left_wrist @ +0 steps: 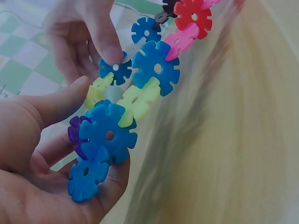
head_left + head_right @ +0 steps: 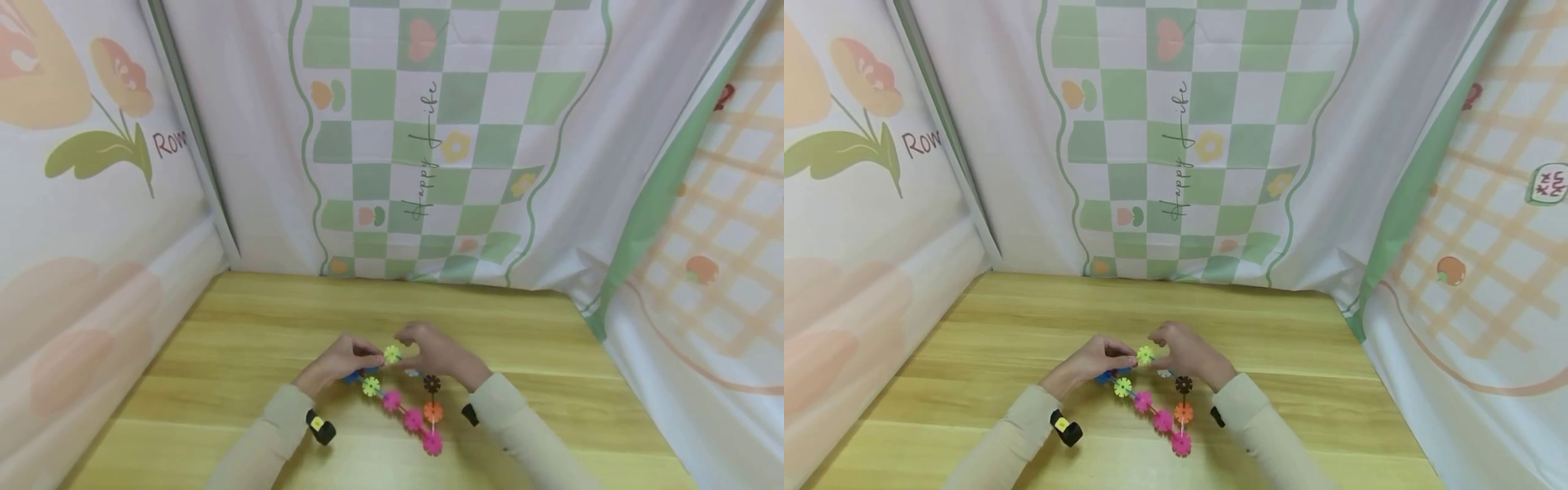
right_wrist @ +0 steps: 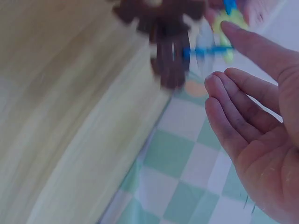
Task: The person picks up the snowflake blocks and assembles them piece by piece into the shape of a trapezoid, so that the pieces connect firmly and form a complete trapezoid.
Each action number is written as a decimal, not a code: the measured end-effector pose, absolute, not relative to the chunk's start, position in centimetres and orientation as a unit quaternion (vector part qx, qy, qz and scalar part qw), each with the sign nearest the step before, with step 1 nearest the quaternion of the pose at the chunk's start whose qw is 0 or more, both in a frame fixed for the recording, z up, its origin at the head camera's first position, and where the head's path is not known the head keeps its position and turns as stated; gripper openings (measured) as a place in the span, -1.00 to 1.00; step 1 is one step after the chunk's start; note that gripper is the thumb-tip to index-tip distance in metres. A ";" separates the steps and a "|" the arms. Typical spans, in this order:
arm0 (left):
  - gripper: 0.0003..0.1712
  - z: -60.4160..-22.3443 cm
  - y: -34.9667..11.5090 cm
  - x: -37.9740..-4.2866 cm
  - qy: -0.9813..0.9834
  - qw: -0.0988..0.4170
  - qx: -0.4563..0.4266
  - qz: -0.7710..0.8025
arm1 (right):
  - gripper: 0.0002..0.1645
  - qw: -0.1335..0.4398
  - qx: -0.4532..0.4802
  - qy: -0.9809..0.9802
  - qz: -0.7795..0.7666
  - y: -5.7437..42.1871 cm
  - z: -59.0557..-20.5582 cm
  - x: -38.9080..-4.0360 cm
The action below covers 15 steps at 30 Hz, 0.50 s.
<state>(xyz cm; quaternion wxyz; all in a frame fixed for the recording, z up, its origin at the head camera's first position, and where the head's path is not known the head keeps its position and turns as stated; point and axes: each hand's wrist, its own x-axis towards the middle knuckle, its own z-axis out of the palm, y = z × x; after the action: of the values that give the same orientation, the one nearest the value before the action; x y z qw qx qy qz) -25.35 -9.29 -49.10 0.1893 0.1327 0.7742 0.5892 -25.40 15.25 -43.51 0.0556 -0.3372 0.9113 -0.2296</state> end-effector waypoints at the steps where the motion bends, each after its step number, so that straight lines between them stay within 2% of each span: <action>1: -0.68 -49.1 -9.3 -25.3 0.773 0.191 0.132 0.590 | -0.40 0.060 -0.327 0.913 -0.236 15.9 -43.3 -25.3; 6: -0.65 -49.3 -9.3 -25.1 0.772 0.193 0.123 0.593 | -0.37 0.070 -0.282 0.916 -0.276 19.6 -43.0 -24.3; 11: -0.64 -49.4 -9.3 -24.9 0.771 0.194 0.122 0.594 | -0.45 0.067 -0.262 0.917 -0.294 22.9 -44.0 -23.0; 15: -0.64 -49.5 -9.2 -24.8 0.770 0.198 0.117 0.595 | -0.54 0.108 -0.251 0.901 -0.337 24.1 -45.2 -21.4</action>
<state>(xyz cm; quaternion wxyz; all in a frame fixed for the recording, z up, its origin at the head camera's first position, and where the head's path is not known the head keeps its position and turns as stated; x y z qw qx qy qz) -24.83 -9.21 -49.48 0.1978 0.1170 0.7703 0.5947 -21.45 24.11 -45.24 0.1077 -0.2514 0.9008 -0.3373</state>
